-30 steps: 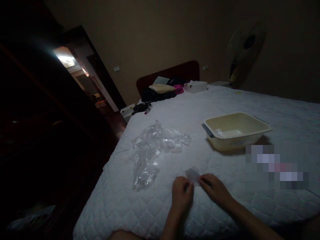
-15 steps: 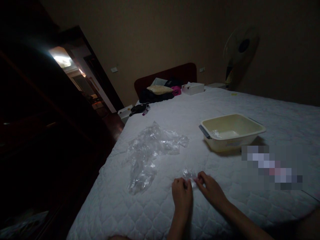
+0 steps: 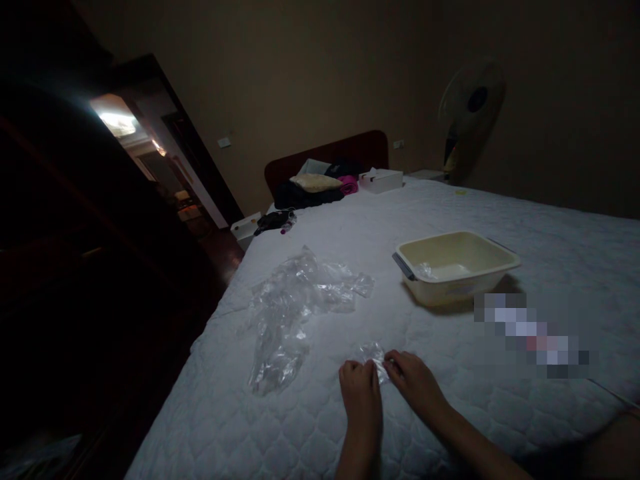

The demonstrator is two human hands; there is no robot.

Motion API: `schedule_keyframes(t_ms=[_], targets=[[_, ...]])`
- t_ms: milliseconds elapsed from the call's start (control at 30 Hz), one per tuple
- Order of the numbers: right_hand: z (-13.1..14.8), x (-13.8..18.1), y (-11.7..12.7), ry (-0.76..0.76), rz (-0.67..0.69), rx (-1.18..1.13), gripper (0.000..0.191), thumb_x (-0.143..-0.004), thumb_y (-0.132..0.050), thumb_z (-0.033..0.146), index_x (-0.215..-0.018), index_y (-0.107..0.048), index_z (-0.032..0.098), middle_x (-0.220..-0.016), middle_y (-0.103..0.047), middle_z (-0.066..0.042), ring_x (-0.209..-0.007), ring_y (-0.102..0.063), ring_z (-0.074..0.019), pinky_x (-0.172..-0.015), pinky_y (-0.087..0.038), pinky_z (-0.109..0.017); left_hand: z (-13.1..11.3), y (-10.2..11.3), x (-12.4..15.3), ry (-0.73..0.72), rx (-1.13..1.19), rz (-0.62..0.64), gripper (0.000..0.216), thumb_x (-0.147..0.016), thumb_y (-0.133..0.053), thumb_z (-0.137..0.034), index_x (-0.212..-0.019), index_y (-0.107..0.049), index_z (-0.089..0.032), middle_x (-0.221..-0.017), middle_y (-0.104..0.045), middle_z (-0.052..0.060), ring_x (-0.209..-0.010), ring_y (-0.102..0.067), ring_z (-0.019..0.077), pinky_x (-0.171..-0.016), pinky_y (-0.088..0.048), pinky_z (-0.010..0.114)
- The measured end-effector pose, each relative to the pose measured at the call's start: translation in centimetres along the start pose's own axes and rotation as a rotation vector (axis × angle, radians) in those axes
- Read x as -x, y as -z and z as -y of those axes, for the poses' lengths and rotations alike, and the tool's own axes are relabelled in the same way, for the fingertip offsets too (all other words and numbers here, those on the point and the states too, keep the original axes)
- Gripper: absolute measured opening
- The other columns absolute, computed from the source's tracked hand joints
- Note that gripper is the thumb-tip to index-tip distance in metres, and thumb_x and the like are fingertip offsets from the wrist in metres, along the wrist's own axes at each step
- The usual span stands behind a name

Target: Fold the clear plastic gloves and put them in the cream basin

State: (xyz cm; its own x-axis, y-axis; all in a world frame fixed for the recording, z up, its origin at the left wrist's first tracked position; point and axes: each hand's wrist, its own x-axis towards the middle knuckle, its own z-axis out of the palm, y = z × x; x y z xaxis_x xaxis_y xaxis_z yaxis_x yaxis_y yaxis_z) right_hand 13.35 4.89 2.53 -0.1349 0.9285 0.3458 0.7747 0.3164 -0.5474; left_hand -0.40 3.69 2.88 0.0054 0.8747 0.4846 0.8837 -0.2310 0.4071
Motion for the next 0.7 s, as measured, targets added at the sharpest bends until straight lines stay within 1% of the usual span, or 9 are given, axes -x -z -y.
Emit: schedule_keyframes(t_ms=[100,200,267,333,400,467,533,600,700], targets=[[-0.2,0.0,-0.2,0.042,-0.008,0.023,0.017,-0.087,-0.045,0.024,-0.084,-0.061,0.019,-0.079,-0.065,-0.005,-0.075,-0.059,-0.0200,-0.072,-0.044,-0.033,0.2,-0.2,0.1,-0.078,-0.111,-0.020,0.008,-0.080,-0.059,-0.016,-0.083,-0.065,-0.021,-0.073,-0.055,0.003,-0.075,-0.048,0.0190,-0.071,-0.037,0.031],[-0.2,0.0,-0.3,0.087,-0.033,0.041,0.018,-0.088,-0.045,0.023,-0.083,-0.062,0.019,-0.077,-0.065,-0.005,-0.075,-0.059,-0.0203,-0.072,-0.046,-0.035,0.3,-0.4,0.1,-0.095,-0.153,-0.022,0.007,-0.079,-0.061,-0.017,-0.084,-0.065,-0.021,-0.075,-0.054,0.003,-0.075,-0.046,0.0188,-0.069,-0.037,0.031],[-0.3,0.2,-0.2,0.130,-0.077,0.036,0.018,-0.088,-0.045,0.022,-0.086,-0.062,0.019,-0.079,-0.063,-0.005,-0.077,-0.058,-0.0201,-0.073,-0.048,-0.036,0.4,-0.4,0.1,-0.096,-0.141,-0.016,0.010,-0.079,-0.061,-0.016,-0.087,-0.065,-0.022,-0.075,-0.053,0.002,-0.076,-0.046,0.0187,-0.070,-0.037,0.031],[-0.5,0.7,0.0,0.172,-0.151,0.025,0.018,-0.087,-0.045,0.022,-0.097,-0.060,0.019,-0.091,-0.062,-0.008,-0.087,-0.057,-0.0209,-0.078,-0.048,-0.036,0.4,-0.3,0.1,-0.090,-0.119,-0.012,0.013,-0.080,-0.061,-0.015,-0.090,-0.064,-0.022,-0.077,-0.053,0.002,-0.077,-0.046,0.0186,-0.071,-0.037,0.031],[-0.6,1.4,0.3,0.244,-0.204,0.025,0.024,-0.085,-0.046,0.018,-0.107,-0.056,0.018,-0.104,-0.058,-0.011,-0.098,-0.054,-0.0224,-0.084,-0.047,-0.038,0.5,-0.3,0.2,-0.084,-0.094,-0.012,0.014,-0.081,-0.059,-0.015,-0.091,-0.064,-0.023,-0.078,-0.053,0.002,-0.078,-0.046,0.0186,-0.072,-0.037,0.032],[-0.7,2.1,0.5,0.349,-0.187,0.031,0.030,-0.080,-0.046,0.012,-0.108,-0.056,0.019,-0.108,-0.057,-0.012,-0.101,-0.053,-0.0230,-0.086,-0.046,-0.040,0.5,-0.2,0.3,-0.076,-0.069,-0.013,0.013,-0.082,-0.057,-0.015,-0.090,-0.064,-0.022,-0.078,-0.053,0.002,-0.078,-0.046,0.0188,-0.072,-0.037,0.033],[-0.7,2.5,0.7,0.414,-0.132,0.030,0.035,-0.074,-0.046,0.007,-0.105,-0.058,0.019,-0.106,-0.058,-0.011,-0.099,-0.054,-0.0225,-0.086,-0.047,-0.040,0.6,-0.2,0.3,-0.066,-0.045,-0.005,0.013,-0.084,-0.054,-0.015,-0.089,-0.064,-0.022,-0.079,-0.053,0.003,-0.079,-0.046,0.0189,-0.073,-0.038,0.033],[-0.6,2.6,0.7,0.387,-0.107,0.029,0.039,-0.072,-0.045,0.005,-0.106,-0.058,0.019,-0.106,-0.058,-0.011,-0.100,-0.055,-0.0227,-0.086,-0.048,-0.040,0.6,-0.1,0.2,-0.054,-0.031,0.007,0.014,-0.085,-0.053,-0.015,-0.088,-0.064,-0.021,-0.079,-0.053,0.003,-0.079,-0.046,0.0191,-0.073,-0.038,0.034],[-0.6,2.2,0.6,0.323,-0.118,0.030,0.039,-0.073,-0.045,0.006,-0.108,-0.057,0.019,-0.107,-0.058,-0.012,-0.102,-0.054,-0.0234,-0.087,-0.048,-0.042,0.4,0.1,0.0,-0.042,-0.015,0.032,0.015,-0.086,-0.051,-0.015,-0.088,-0.064,-0.021,-0.080,-0.054,0.004,-0.080,-0.047,0.0197,-0.074,-0.039,0.035]])
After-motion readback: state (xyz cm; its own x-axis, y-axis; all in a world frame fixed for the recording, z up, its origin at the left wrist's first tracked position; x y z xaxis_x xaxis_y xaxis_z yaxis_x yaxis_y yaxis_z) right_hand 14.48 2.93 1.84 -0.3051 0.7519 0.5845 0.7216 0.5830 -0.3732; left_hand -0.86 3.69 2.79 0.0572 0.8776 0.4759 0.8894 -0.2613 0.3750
